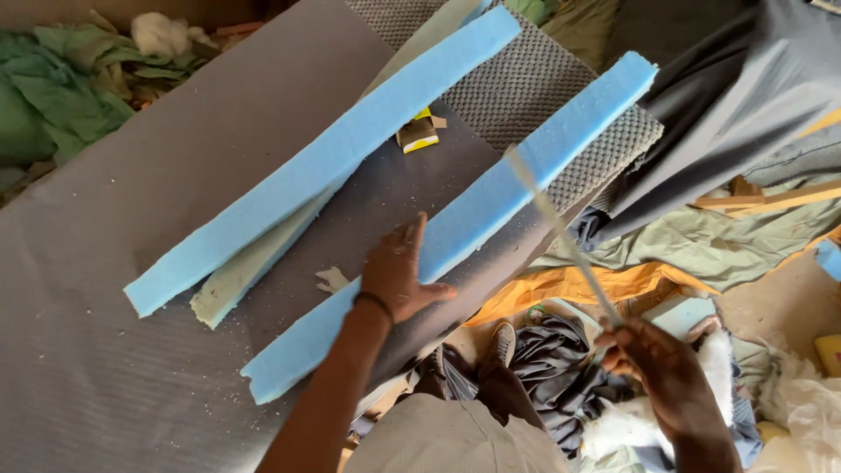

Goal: Cutting a blue foam strip lengthwise with a serrated knife

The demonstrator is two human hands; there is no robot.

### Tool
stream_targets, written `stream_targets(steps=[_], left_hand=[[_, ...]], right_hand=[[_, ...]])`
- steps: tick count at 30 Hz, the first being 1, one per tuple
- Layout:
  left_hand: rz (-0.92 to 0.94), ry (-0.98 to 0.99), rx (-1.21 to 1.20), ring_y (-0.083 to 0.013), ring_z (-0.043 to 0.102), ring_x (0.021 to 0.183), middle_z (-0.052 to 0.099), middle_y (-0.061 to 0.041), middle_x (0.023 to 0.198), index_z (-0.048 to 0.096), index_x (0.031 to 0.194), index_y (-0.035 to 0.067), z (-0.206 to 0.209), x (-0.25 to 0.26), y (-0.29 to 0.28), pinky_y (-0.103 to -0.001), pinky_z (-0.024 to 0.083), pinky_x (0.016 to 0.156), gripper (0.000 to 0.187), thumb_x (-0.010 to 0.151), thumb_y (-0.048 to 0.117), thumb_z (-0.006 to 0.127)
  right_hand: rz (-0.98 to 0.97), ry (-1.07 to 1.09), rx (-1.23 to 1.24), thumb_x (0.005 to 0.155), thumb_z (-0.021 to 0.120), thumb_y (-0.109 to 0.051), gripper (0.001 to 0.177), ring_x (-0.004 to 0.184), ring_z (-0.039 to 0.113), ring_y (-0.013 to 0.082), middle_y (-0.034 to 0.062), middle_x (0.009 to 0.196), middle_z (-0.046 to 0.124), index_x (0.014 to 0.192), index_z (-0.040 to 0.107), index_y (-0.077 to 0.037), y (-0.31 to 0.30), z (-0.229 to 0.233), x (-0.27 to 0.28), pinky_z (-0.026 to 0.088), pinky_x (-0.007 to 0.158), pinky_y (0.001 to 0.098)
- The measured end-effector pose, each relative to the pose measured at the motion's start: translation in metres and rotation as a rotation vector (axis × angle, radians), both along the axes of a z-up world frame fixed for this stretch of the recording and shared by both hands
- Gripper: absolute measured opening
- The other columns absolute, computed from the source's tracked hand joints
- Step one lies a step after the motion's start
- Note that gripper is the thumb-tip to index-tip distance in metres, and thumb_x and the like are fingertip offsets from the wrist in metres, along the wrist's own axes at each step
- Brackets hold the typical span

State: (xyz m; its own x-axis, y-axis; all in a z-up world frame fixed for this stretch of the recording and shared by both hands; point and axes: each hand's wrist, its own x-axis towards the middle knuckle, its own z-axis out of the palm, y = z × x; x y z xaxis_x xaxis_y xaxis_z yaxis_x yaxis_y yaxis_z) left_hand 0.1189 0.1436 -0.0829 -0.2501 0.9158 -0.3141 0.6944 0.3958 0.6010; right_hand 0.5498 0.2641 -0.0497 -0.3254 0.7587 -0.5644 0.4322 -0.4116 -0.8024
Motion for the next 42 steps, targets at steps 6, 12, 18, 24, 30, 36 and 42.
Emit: stream_targets(steps=[6, 12, 18, 24, 30, 36, 42], left_hand=[[0.025, 0.209, 0.212, -0.0438, 0.059, 0.142, 0.064, -0.018, 0.164, 0.047, 0.176, 0.013, 0.004, -0.004, -0.015, -0.060, 0.051, 0.116, 0.106, 0.082, 0.024, 0.097], [-0.024, 0.236, 0.097, -0.0409, 0.060, 0.146, 0.065, -0.010, 0.165, 0.054, 0.170, 0.021, 0.027, -0.046, -0.093, -0.061, 0.048, 0.120, 0.102, 0.071, 0.024, 0.079], [0.149, 0.333, -0.441, -0.0338, 0.045, 0.164, 0.046, -0.002, 0.179, 0.028, 0.183, 0.035, -0.008, -0.049, -0.125, -0.064, 0.043, 0.130, 0.123, 0.081, 0.047, 0.096], [0.237, 0.397, 0.026, -0.0408, 0.054, 0.159, 0.054, -0.018, 0.177, 0.046, 0.176, 0.012, -0.007, 0.008, -0.035, -0.069, 0.040, 0.122, 0.137, 0.074, 0.102, 0.065], [0.166, 0.160, 0.429, -0.0461, 0.057, 0.157, 0.060, -0.030, 0.169, 0.051, 0.169, -0.004, 0.003, 0.076, 0.133, -0.059, 0.042, 0.130, 0.112, 0.093, 0.074, 0.079], [0.142, 0.256, 0.454, -0.0438, 0.056, 0.158, 0.063, -0.026, 0.169, 0.054, 0.170, 0.000, -0.042, 0.118, 0.256, -0.065, 0.039, 0.126, 0.114, 0.092, 0.082, 0.065], [0.169, 0.426, 0.514, -0.0463, 0.069, 0.135, 0.077, -0.022, 0.145, 0.069, 0.158, 0.004, -0.052, 0.128, 0.268, -0.068, 0.051, 0.110, 0.093, 0.103, 0.079, 0.059]], right_hand=[[-0.333, 0.241, 0.052, 0.121, 0.063, -0.015, 0.033, 0.075, 0.072, 0.0256, 0.0193, 0.106, 0.081, 0.147, 0.071, 0.003, -0.009, -0.010, -0.043, 0.056, 0.072, 0.0355], [-0.521, 0.353, 0.013, 0.123, 0.061, -0.021, 0.023, 0.068, 0.062, 0.0228, 0.0198, 0.099, 0.078, 0.136, 0.069, -0.005, -0.007, -0.034, -0.039, 0.045, 0.066, 0.0346], [-0.596, 0.347, -0.014, 0.121, 0.064, -0.023, 0.028, 0.068, 0.062, 0.0238, 0.0190, 0.096, 0.077, 0.139, 0.071, -0.004, -0.005, -0.044, -0.036, 0.046, 0.067, 0.0362], [-0.598, 0.395, -0.001, 0.119, 0.064, -0.027, 0.041, 0.067, 0.061, 0.0242, 0.0153, 0.089, 0.073, 0.143, 0.077, 0.003, 0.009, -0.042, -0.031, 0.048, 0.066, 0.0355], [-0.552, 0.446, -0.035, 0.119, 0.064, -0.025, 0.040, 0.071, 0.057, 0.0230, 0.0166, 0.088, 0.071, 0.148, 0.073, 0.001, 0.057, -0.060, -0.014, 0.048, 0.067, 0.0328], [-0.432, 0.498, -0.167, 0.119, 0.061, -0.021, 0.031, 0.070, 0.061, 0.0307, 0.0267, 0.093, 0.077, 0.146, 0.066, -0.005, 0.113, -0.069, -0.004, 0.047, 0.068, 0.0417], [-0.316, 0.334, -0.298, 0.116, 0.061, -0.013, 0.019, 0.070, 0.064, 0.0295, 0.0271, 0.096, 0.083, 0.128, 0.068, -0.001, 0.154, -0.056, -0.007, 0.052, 0.072, 0.0436]])
